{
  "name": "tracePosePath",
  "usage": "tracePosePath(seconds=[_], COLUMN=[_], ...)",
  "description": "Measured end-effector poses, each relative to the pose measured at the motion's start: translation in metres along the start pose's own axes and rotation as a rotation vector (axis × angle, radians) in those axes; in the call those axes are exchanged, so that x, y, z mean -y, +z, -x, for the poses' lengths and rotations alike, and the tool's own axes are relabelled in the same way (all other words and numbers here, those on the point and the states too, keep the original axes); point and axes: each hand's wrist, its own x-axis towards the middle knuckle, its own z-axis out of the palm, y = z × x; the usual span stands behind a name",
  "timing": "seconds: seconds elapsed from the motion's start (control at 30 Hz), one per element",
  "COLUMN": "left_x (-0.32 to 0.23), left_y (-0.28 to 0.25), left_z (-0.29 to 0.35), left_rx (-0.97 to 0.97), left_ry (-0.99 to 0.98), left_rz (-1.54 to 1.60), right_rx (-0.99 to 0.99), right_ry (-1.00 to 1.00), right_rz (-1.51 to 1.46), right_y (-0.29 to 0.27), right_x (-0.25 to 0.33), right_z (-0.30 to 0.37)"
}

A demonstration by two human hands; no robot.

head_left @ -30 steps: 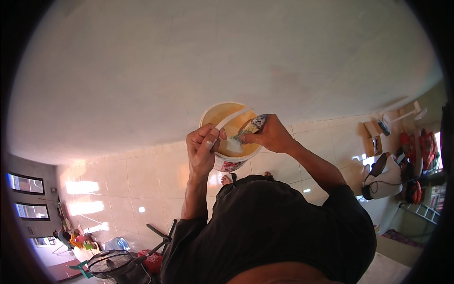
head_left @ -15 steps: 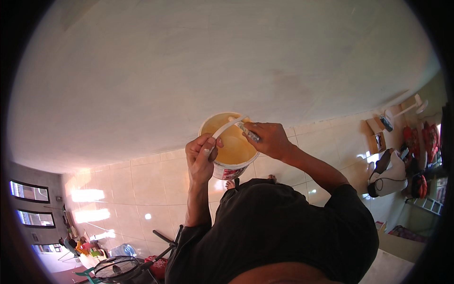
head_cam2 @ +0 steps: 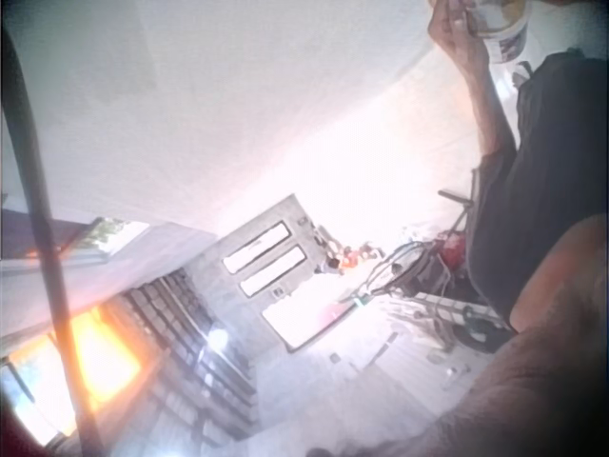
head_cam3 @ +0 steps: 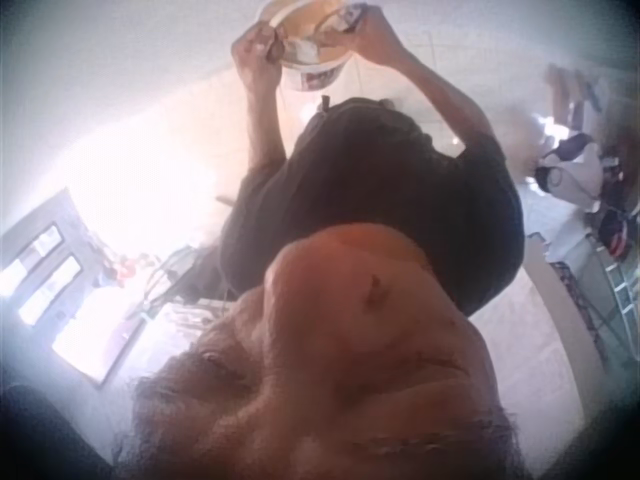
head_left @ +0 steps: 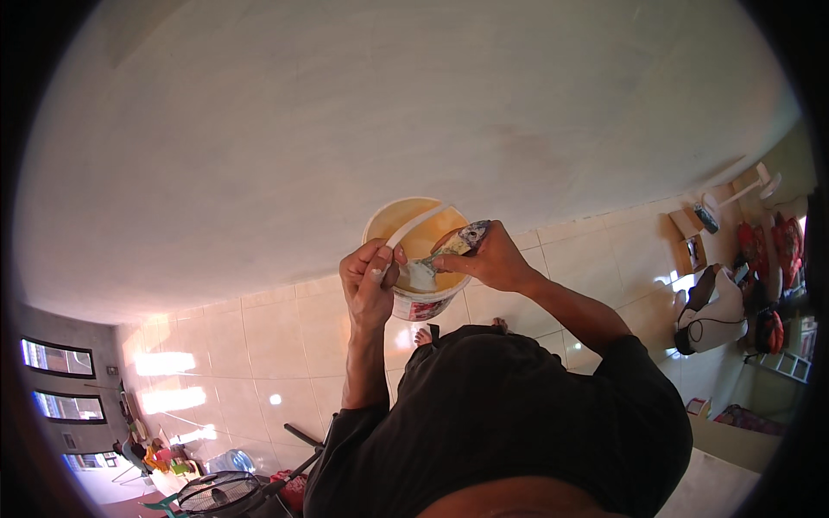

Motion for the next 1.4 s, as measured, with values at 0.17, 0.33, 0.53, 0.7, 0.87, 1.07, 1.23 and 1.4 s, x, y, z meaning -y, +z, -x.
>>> tracePosePath(seconds=[0.17,0.33,0.53,0.7,0.87,1.07,1.23,1.4], left_x=[0.002,0.000,0.000,-0.003,-0.002,-0.003,-0.002,-0.001], left_y=[0.001,0.003,0.002,0.009,0.006,0.009,0.011,0.008], left_z=[0.001,0.002,0.001,0.002,0.006,0.004,0.004,0.002], left_rx=[-0.002,-0.026,0.025,-0.030,0.001,-0.047,-0.050,-0.103], left_ry=[0.008,0.001,0.013,0.016,0.007,0.013,-0.022,-0.009], left_rz=[0.011,-0.025,0.020,-0.008,-0.003,-0.041,-0.046,-0.109], right_rx=[-0.135,-0.204,-0.179,-0.026,-0.118,-0.306,-0.346,-0.127], right_ry=[-0.176,-0.499,-0.316,-0.013,-0.040,-0.532,-0.479,-0.131], right_rz=[0.185,0.681,0.462,0.035,0.064,0.603,0.478,0.075], right_y=[-0.005,-0.015,-0.014,-0.008,-0.006,-0.012,-0.007,0.000], right_x=[-0.019,-0.021,-0.004,-0.004,-0.011,-0.019,-0.015,-0.009], right_z=[-0.004,-0.009,0.006,0.004,0.001,-0.003,0.014,0.012])
